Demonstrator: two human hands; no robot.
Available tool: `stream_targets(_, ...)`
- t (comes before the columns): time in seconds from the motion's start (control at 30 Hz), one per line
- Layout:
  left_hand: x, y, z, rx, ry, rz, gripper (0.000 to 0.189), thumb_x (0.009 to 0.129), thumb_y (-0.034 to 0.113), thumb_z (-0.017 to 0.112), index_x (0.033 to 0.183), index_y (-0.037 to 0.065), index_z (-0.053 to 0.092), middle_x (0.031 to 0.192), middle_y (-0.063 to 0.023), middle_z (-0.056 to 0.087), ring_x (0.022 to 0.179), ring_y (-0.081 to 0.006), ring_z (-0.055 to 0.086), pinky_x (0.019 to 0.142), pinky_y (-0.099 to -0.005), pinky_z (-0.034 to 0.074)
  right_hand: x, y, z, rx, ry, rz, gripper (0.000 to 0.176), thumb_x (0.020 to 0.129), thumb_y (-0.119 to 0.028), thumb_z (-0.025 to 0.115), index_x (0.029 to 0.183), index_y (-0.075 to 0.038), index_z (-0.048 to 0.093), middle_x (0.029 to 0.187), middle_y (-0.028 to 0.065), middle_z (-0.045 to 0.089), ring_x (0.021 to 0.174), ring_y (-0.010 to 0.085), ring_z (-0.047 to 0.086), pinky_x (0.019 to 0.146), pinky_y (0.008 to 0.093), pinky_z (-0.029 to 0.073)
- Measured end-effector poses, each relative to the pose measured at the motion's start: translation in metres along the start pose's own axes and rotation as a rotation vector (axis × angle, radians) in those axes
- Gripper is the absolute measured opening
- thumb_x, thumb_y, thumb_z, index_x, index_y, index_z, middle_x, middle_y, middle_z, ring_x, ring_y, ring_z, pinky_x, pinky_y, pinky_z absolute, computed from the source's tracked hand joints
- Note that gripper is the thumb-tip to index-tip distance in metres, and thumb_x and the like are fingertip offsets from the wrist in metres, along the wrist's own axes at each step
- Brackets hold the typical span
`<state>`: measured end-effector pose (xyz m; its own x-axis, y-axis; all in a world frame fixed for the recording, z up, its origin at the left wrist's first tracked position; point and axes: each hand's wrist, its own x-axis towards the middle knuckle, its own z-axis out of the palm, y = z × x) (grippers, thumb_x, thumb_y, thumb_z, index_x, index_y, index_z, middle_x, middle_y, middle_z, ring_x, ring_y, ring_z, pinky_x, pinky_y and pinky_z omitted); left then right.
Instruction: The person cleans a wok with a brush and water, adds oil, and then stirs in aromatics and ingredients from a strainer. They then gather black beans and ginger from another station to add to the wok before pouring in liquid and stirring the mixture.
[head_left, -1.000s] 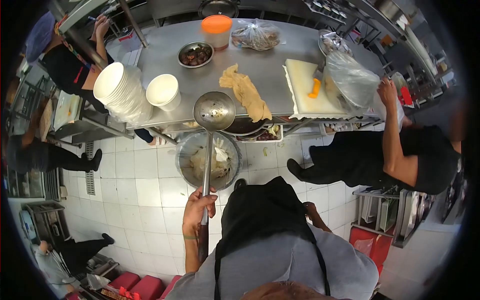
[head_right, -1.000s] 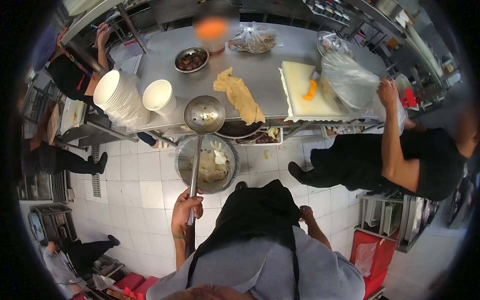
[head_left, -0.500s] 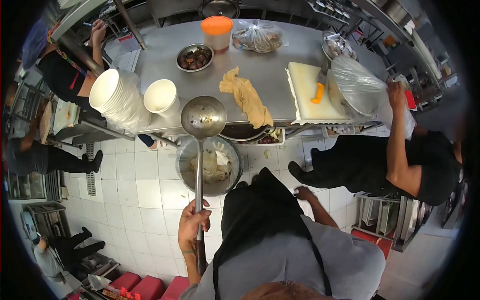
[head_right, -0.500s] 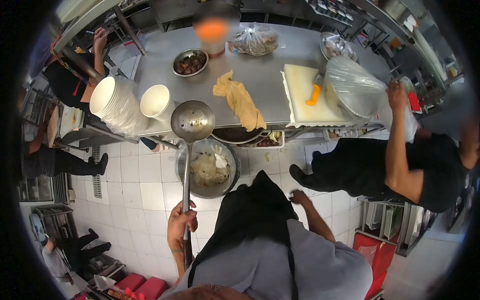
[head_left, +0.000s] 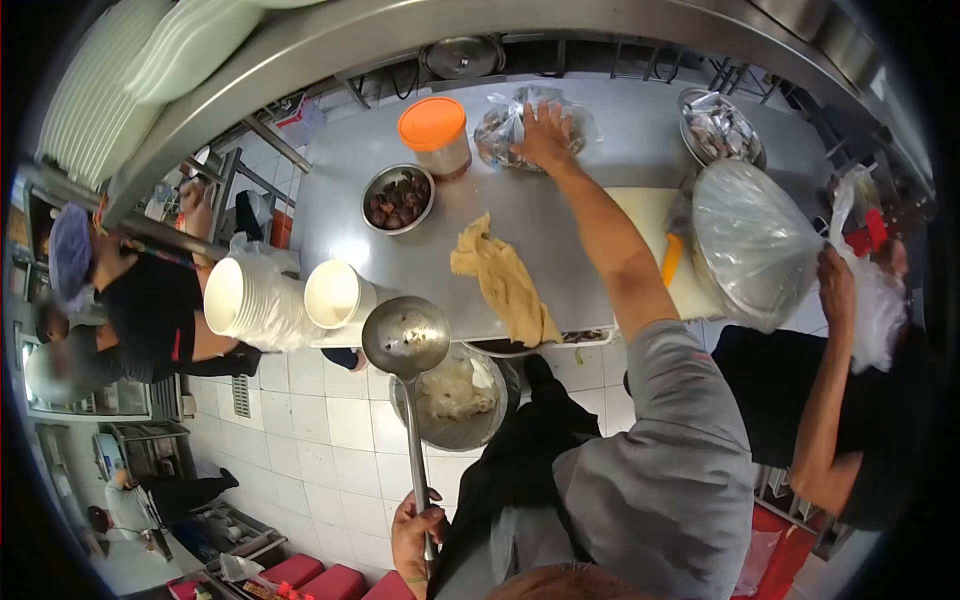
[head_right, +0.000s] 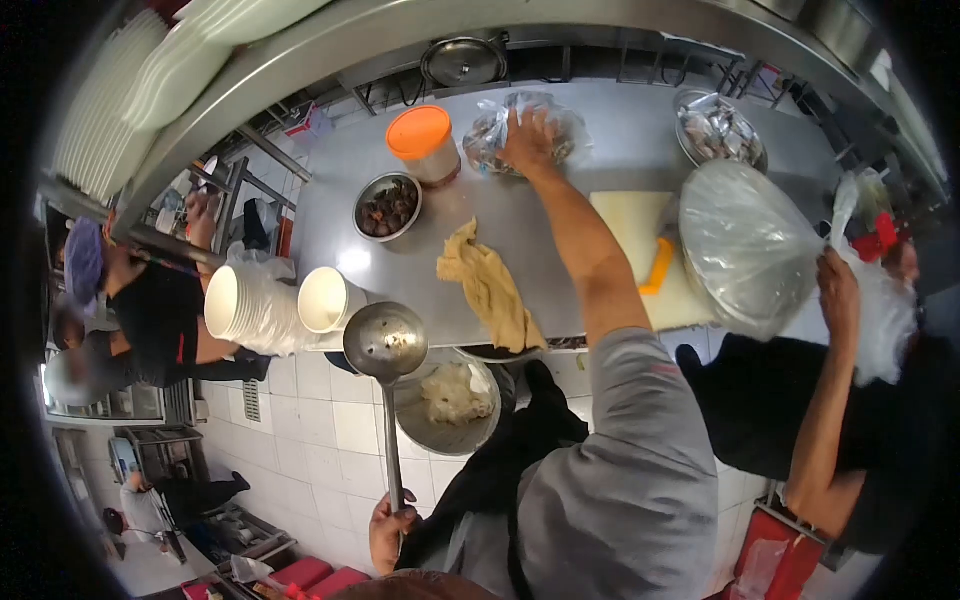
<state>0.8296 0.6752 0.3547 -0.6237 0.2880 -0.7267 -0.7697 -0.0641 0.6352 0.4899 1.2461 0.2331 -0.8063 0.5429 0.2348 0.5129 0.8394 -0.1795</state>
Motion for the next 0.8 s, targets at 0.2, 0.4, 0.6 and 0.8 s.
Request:
stream_targets(0.2,0.017,0.013,0.038,-0.045,0.114,-0.004,0.022,0.08,0.002,0.066,0.1,0.0,0.058,0.054,-0.0011,0.046,0.043,-0.011,0.042,0.042,-0.0239,0.035,-0.031,0.009,0.049,-0.201,0.102,-0.098,0.059,0.083,-0.044,0.073,0.129,-0.009,0.062,0.146,0.0195,0.045,0.142,0.0452,0.03,0.113,0.0694,0.019)
stream_targets(0.4,0.034,0.02,0.049,-0.068,0.143,0.032,0.022,0.079,0.002,0.065,0.099,-0.001,0.057,0.052,-0.001,0.044,0.038,-0.0123,0.041,0.04,-0.0251,0.034,-0.082,0.001,0.077,-0.175,0.265,-0.088,0.046,0.098,-0.031,0.05,0.138,-0.01,0.056,0.153,0.0231,0.035,0.143,0.0439,0.029,0.113,0.0691,0.019)
stream_targets(0.6,0.046,0.031,0.068,-0.178,0.146,0.042,0.021,0.078,0.002,0.065,0.098,0.0,0.056,0.05,-0.0006,0.042,0.036,-0.0131,0.041,0.037,-0.0266,0.034,-0.114,-0.018,0.07,-0.141,0.173,-0.092,0.045,0.094,-0.02,0.054,0.137,-0.01,0.058,0.152,0.0216,0.037,0.142,0.0425,0.031,0.113,0.0682,0.02)
stream_targets(0.8,0.04,0.033,0.067,-0.164,0.084,0.054,0.021,0.081,0.002,0.066,0.099,0.0,0.056,0.053,-0.0006,0.043,0.038,-0.0129,0.042,0.038,-0.0265,0.034,-0.104,0.051,-0.002,0.303,0.238,-0.146,0.049,0.078,-0.013,0.073,0.126,-0.019,0.068,0.141,0.0143,0.05,0.129,0.0402,0.042,0.108,0.0601,0.029)
